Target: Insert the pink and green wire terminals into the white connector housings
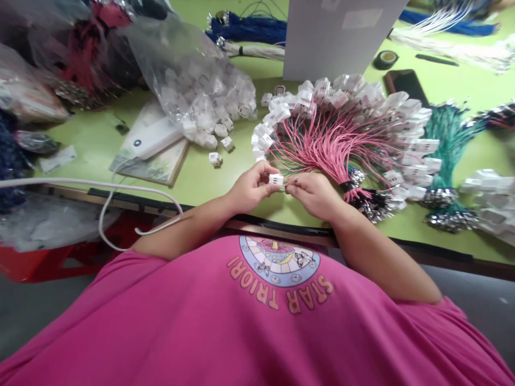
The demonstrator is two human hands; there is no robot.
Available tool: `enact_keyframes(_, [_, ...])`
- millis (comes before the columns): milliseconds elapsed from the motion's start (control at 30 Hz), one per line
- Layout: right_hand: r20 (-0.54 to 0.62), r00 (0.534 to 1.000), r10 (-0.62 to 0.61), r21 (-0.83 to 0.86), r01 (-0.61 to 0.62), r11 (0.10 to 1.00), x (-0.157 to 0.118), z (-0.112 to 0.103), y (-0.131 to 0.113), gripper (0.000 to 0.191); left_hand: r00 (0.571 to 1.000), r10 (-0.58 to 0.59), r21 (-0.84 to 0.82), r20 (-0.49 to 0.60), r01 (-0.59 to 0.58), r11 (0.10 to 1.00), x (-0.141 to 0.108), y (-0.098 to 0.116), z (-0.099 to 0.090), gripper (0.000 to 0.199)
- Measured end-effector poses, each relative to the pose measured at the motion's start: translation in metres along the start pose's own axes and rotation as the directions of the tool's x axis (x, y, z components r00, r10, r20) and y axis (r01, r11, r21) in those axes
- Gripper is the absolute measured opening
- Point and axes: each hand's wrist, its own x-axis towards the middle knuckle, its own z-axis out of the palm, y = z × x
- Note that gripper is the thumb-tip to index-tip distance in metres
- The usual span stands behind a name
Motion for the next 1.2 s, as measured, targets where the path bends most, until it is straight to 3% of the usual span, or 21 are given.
enact_keyframes(133, [0.022, 1.000, -0.018, -0.022, 0.018, 1.000, 0.000, 0.006, 0.001, 0.023, 0.999, 0.032, 0.106, 0.005, -0.033, 0.994, 0.000, -0.001, -0.001, 0.054])
enact_keyframes(433, [-0.013, 1.000, -0.025, -0.053, 0.024, 0.998, -0.001, 0.010, 0.001, 0.022, 0.995, -0.065, -0.045, 0.081, 0.069, 0.997, -0.003, -0.002, -0.005, 0.053])
enact_keyframes(767, [-0.081, 0.997, 0.000, -0.081, -0.006, 0.997, -0.002, 0.013, -0.003, 0.023, 0.998, -0.043, 0.056, -0.036, 0.045, 0.997, -0.005, -0.005, 0.003, 0.051])
enact_keyframes(933, [-0.033, 0.999, -0.030, -0.090, 0.027, 0.996, -0.001, 0.016, 0.001, 0.021, 1.000, 0.024, 0.307, -0.017, -0.018, 0.952, -0.009, -0.002, 0.001, 0.041])
enact_keyframes(1067, [0.071, 0.997, -0.042, -0.014, 0.043, 0.999, -0.001, 0.009, 0.003, 0.022, 0.998, 0.019, 0.579, 0.056, -0.048, 0.814, -0.027, 0.010, -0.002, 0.030])
enact_keyframes(1133, [0.024, 0.999, -0.038, -0.011, 0.038, 0.999, -0.001, 0.005, 0.004, 0.023, 0.993, 0.010, 0.660, 0.120, -0.087, 0.746, -0.037, 0.011, -0.002, 0.025])
enact_keyframes(1200, [-0.020, 0.999, -0.028, -0.116, 0.025, 0.993, 0.000, 0.006, 0.005, 0.023, 0.985, 0.013, 0.693, 0.174, -0.132, 0.709, -0.042, 0.008, 0.000, 0.021])
